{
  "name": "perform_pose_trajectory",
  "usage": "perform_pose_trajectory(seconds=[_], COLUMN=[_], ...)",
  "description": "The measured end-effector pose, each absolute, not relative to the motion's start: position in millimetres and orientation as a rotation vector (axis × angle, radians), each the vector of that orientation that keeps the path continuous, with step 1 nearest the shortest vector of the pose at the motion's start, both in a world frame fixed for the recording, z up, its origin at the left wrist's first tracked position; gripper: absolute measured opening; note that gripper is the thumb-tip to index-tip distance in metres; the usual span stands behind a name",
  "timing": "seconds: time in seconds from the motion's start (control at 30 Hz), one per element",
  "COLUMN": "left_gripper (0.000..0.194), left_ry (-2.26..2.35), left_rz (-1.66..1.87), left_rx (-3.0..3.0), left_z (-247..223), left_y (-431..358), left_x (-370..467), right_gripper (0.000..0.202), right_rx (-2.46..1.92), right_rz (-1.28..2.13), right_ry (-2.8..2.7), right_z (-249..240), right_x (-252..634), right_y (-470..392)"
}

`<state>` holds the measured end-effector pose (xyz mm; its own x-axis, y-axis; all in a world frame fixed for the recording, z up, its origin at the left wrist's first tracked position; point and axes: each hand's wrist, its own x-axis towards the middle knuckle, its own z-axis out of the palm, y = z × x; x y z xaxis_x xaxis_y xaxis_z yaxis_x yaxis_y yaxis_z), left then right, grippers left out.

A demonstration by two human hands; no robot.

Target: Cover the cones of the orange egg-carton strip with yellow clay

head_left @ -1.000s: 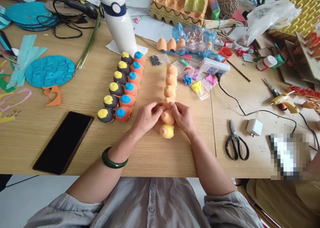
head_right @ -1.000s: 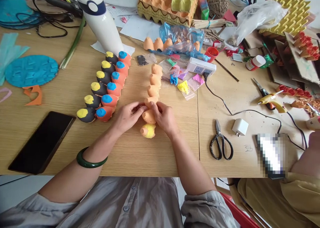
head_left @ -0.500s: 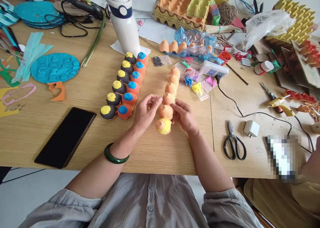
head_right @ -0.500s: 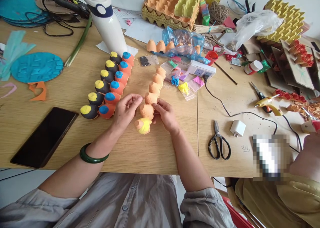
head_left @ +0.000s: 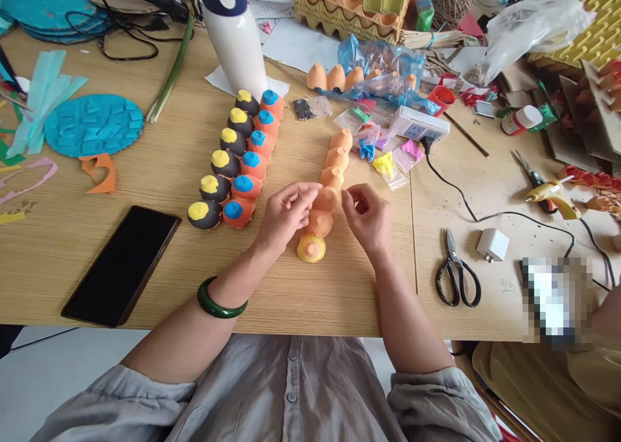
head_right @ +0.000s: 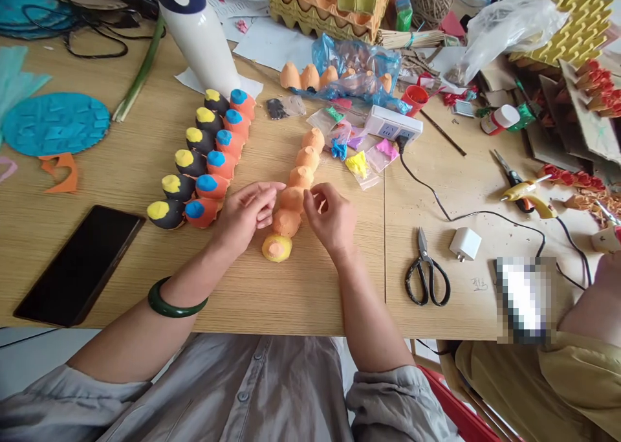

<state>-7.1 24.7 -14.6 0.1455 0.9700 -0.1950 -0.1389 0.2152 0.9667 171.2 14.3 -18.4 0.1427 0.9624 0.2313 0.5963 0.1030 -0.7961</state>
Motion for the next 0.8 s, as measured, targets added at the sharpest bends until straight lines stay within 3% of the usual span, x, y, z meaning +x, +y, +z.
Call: perform_pose_trajectory(seconds=[0.17,0.47,0.63,0.8], left_gripper=[0.038,0.042,0.05,0.029], left_ry=[0.845,0.68,0.734,0.93], left_rz=[1.109,1.044,1.053,1.248], left_rx=[0.712,0.733,0.905,1.496], left_z=[-7,-1,-3,-6], left_y=[22,14,13,12], left_x=[-2,0,-3,-9], right_gripper=[0.018,0.012,0.006,0.015], right_rx=[-1.174,-1.169,-1.175,-1.121], right_rz=[0.298,0.137,0.234,0.633], right_ry=[-1.726,-1.938,-1.854,-1.577], right_z=[-17,-26,-23,-19], right_x=[158,151,150,148], right_y=[8,8,7,3])
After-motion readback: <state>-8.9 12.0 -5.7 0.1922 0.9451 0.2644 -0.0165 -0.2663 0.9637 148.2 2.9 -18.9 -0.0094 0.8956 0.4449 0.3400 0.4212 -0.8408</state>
